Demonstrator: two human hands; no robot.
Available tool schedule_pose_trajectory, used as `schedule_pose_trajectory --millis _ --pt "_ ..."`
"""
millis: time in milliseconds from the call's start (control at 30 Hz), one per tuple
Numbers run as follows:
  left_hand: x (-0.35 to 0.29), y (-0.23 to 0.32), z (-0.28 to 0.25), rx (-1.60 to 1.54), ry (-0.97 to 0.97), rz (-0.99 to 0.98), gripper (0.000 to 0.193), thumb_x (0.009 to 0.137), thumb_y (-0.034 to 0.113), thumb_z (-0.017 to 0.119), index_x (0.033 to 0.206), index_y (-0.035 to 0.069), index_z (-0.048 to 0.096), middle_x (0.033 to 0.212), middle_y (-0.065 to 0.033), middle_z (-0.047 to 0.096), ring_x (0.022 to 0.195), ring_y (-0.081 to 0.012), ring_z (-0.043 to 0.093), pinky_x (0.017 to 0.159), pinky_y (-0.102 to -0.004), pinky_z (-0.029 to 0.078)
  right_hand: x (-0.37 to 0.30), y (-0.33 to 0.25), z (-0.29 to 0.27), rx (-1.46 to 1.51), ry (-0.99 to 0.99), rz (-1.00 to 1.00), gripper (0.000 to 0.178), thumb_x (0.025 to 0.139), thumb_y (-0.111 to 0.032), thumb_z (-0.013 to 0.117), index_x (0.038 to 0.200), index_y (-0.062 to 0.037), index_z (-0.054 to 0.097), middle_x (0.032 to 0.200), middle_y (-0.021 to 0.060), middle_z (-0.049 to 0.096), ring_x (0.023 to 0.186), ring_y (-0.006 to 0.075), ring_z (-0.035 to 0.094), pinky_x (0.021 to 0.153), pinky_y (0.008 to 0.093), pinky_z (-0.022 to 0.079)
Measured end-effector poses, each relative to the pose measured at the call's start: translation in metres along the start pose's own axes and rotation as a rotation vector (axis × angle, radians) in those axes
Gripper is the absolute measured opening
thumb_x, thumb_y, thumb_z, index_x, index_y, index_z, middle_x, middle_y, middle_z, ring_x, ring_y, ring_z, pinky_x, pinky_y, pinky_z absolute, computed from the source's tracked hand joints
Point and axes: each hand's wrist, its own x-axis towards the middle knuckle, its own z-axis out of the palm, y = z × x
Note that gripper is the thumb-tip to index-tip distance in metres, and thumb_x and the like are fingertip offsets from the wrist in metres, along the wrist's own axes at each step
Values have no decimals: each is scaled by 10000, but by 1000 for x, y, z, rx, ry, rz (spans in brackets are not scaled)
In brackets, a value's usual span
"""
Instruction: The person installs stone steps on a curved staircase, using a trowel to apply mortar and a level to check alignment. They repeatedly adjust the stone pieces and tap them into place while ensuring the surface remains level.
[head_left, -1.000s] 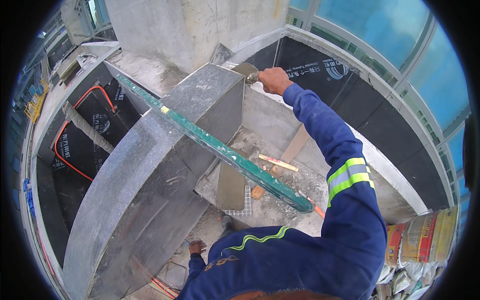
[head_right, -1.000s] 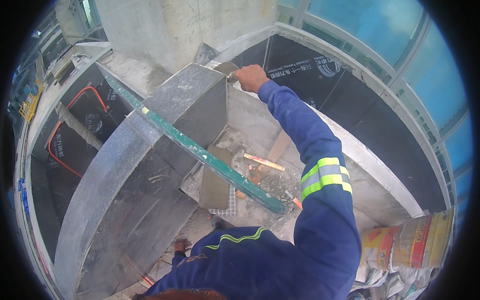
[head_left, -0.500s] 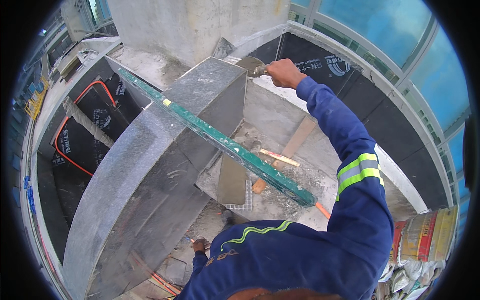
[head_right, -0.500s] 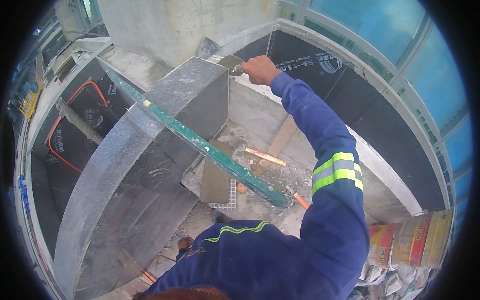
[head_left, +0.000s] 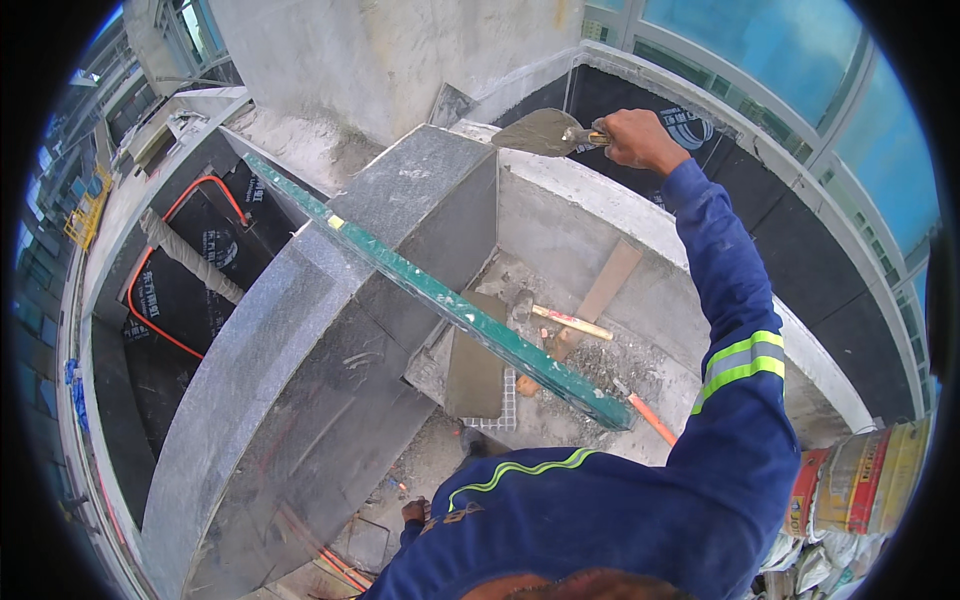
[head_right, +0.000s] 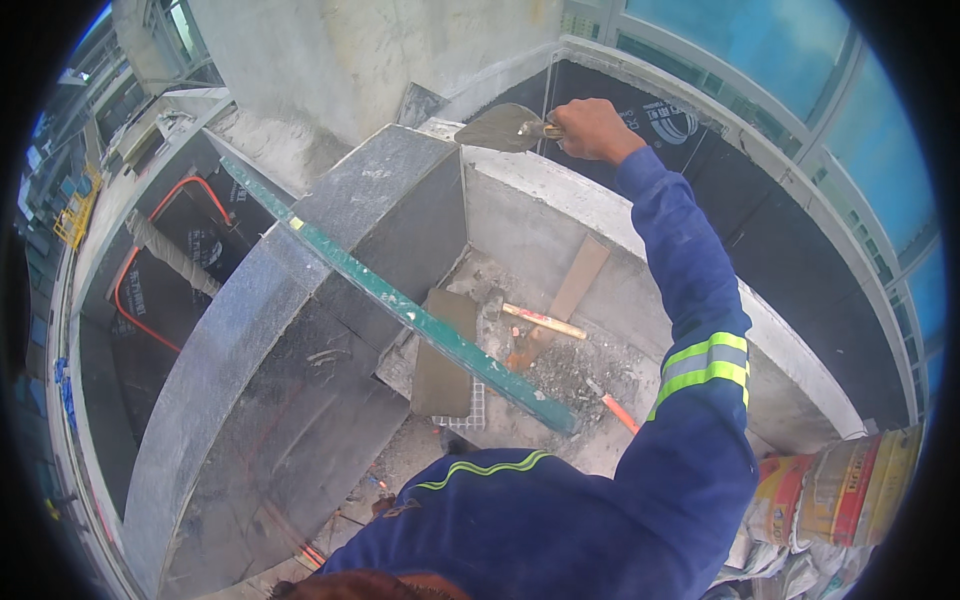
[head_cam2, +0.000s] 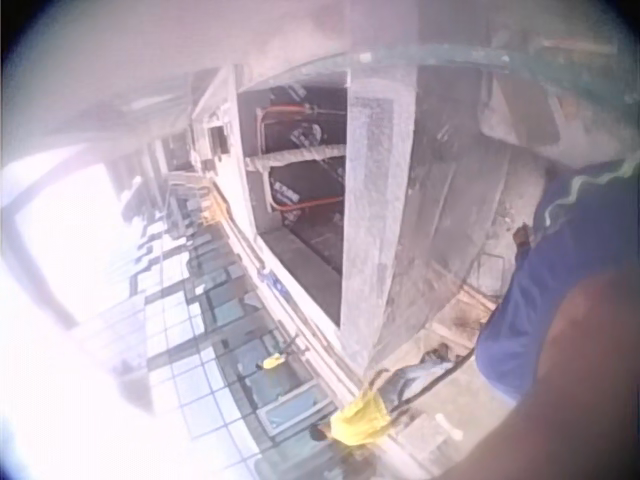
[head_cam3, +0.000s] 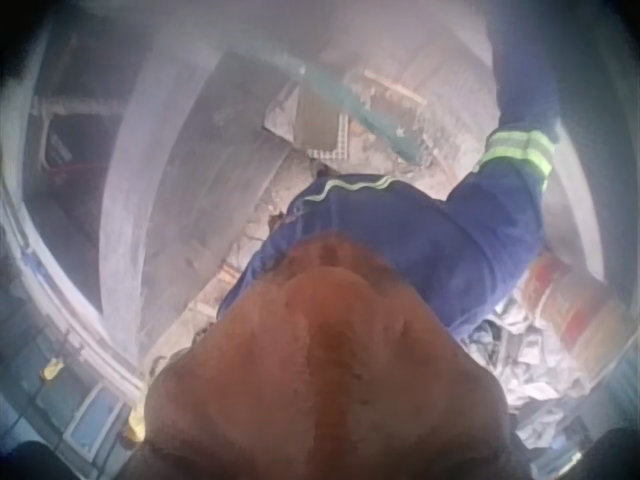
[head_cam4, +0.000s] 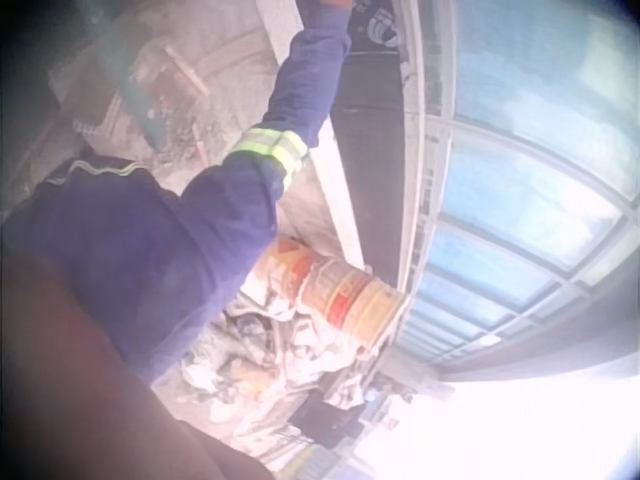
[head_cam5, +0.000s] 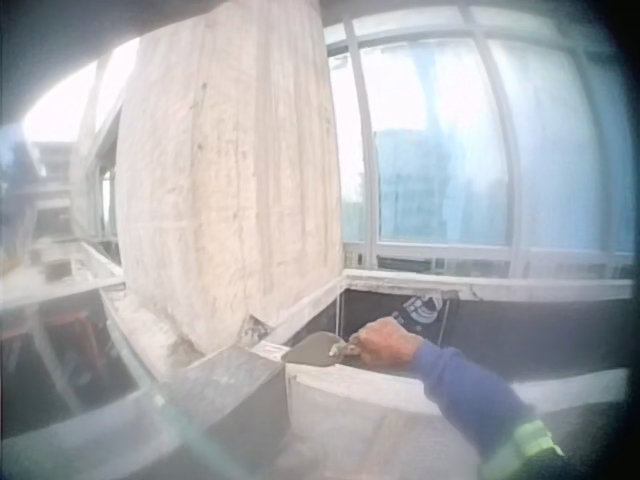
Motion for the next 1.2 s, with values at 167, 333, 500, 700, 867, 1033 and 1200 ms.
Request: schedule_pose_trajectory --millis 167,333,500,700,867,1033,1200 --pt "13 6 -24 538 -49 501 257 1009 258 574 1022 38 705 887 -119 752 755 -241 746 643 -401 593 43 -10 71 8 121 -8 198 790 -84 669 966 -75 759 888 165 750 874 365 742 746 479 586" --pt "-5 56 -19 -383 -84 5 256 985 300 634 1042 53 670 878 -127 733 754 -283 738 588 -446 584 74 -45 107 -9 208 -77 186 771 -66 703 949 -72 758 982 142 757 906 351 752 768 472 596" --pt "-20 55 -18 -325 -32 21 286 1004 336 621 1045 58 676 888 -117 738 756 -274 736 611 -433 586 64 -42 107 11 213 -174 179 770 -73 681 934 -53 751 954 154 753 873 357 749 756 471 594" --pt "2 23 -5 -142 -72 100 291 1021 333 595 1069 62 687 911 -112 749 783 -270 742 638 -428 589 25 -37 97 24 237 -184 176 762 -82 669 915 -32 740 956 156 751 858 361 746 742 475 590" --pt "14 26 -4 -95 -99 114 299 1035 331 574 1089 64 697 930 -107 759 806 -266 747 661 -424 592 4 -20 86 43 206 -137 193 754 -80 663 930 -40 731 904 161 743 845 379 736 732 494 583" --pt "25 31 -8 -104 -106 74 310 1050 329 553 1109 67 706 950 -103 768 829 -262 752 684 -420 594 -20 3 63 43 160 -101 204 755 -82 653 946 -62 721 857 166 728 822 387 724 722 497 578" --pt "34 38 -12 -121 -111 11 323 1064 327 532 1129 69 715 969 -98 777 852 -258 757 707 -416 597 -28 28 46 121 163 63 244 759 -79 660 989 -70 739 894 165 742 855 386 725 751 495 576"
